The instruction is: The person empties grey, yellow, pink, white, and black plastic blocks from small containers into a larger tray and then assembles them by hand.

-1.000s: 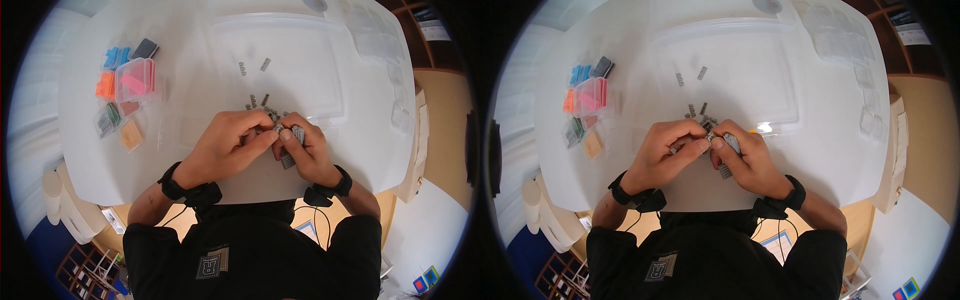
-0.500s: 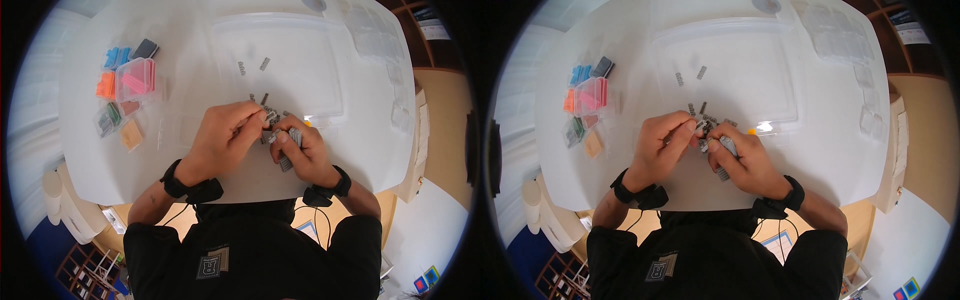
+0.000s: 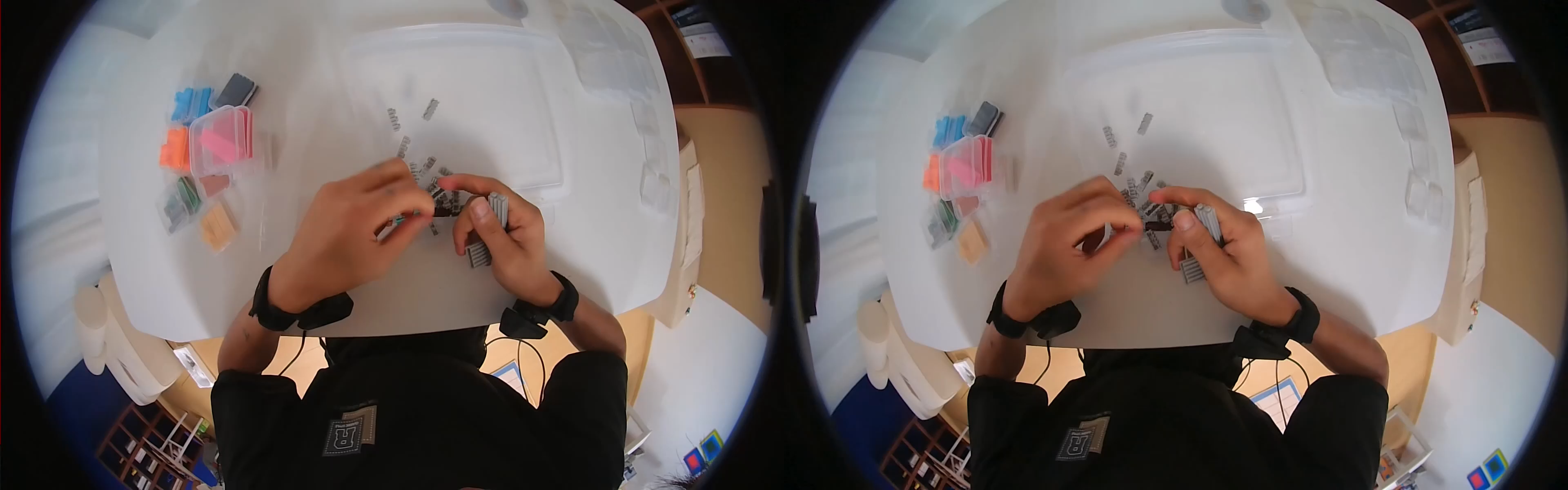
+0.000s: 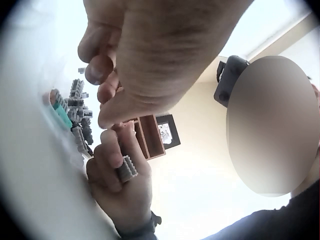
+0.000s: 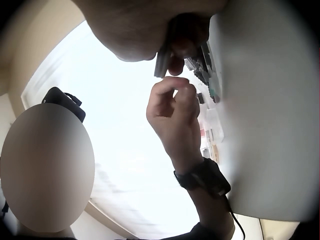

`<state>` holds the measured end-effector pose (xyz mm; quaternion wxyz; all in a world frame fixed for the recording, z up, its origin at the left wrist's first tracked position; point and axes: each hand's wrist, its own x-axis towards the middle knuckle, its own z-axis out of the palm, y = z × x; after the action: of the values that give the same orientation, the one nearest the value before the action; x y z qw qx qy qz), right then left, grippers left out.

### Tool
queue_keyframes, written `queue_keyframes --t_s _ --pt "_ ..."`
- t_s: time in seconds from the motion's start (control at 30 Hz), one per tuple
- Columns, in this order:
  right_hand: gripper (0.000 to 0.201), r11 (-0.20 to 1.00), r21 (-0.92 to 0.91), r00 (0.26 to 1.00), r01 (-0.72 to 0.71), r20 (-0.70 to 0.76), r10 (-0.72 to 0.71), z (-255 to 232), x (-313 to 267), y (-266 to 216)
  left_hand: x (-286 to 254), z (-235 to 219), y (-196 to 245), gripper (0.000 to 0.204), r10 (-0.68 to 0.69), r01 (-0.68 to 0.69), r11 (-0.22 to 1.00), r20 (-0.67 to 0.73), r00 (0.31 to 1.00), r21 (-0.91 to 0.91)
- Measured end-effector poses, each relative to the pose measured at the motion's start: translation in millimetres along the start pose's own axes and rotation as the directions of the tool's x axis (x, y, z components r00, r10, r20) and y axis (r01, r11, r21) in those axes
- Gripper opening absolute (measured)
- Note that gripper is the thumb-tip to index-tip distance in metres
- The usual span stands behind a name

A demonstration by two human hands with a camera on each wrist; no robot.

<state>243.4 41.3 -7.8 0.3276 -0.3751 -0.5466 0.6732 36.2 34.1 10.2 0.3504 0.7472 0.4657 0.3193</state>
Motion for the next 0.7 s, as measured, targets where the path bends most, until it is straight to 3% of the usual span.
queue_keyframes --t_s 0.03,0.1,0.2,0.33,0.37,0.43,0.7 --pt "0.031 1.0 -0.014 1.0 0.006 -0.028 -0.006 0.4 0.0 -0.5 -0.8 1.2 -0.3 0.017 0.005 -0.005 1.0 0.007 1.0 0.005" --pt "0.031 0.999 -0.019 0.997 0.027 -0.066 -0.028 -0.7 0.9 -0.8 -3.1 4.5 0.6 0.013 0.125 -0.143 0.974 0.112 0.986 0.174" --pt "0.031 0.999 0.037 0.997 0.021 -0.068 -0.019 -6.0 1.1 -1.1 0.6 7.7 8.0 0.011 0.109 -0.153 0.948 0.166 0.98 0.279" --pt "0.035 0.996 0.091 0.997 -0.024 -0.066 0.03 -9.2 1.6 -11.8 0.5 12.8 5.0 0.01 0.11 -0.164 0.946 0.2 0.974 0.281" --pt "0.038 0.993 0.092 0.995 -0.076 -0.054 0.081 -10.2 1.3 -15.1 1.0 12.0 3.0 0.008 0.086 -0.128 0.963 0.181 0.98 0.236" --pt "0.036 0.992 0.123 0.996 -0.037 -0.072 0.047 -13.9 1.6 -13.1 2.1 10.3 0.6 0.006 0.07 -0.105 0.973 0.173 0.982 0.205" --pt "0.035 0.987 0.149 0.971 0.057 -0.238 -0.02 -26.7 5.4 -10.3 7.9 8.6 1.4 0.007 -0.058 0.081 0.975 -0.117 0.991 0.208"
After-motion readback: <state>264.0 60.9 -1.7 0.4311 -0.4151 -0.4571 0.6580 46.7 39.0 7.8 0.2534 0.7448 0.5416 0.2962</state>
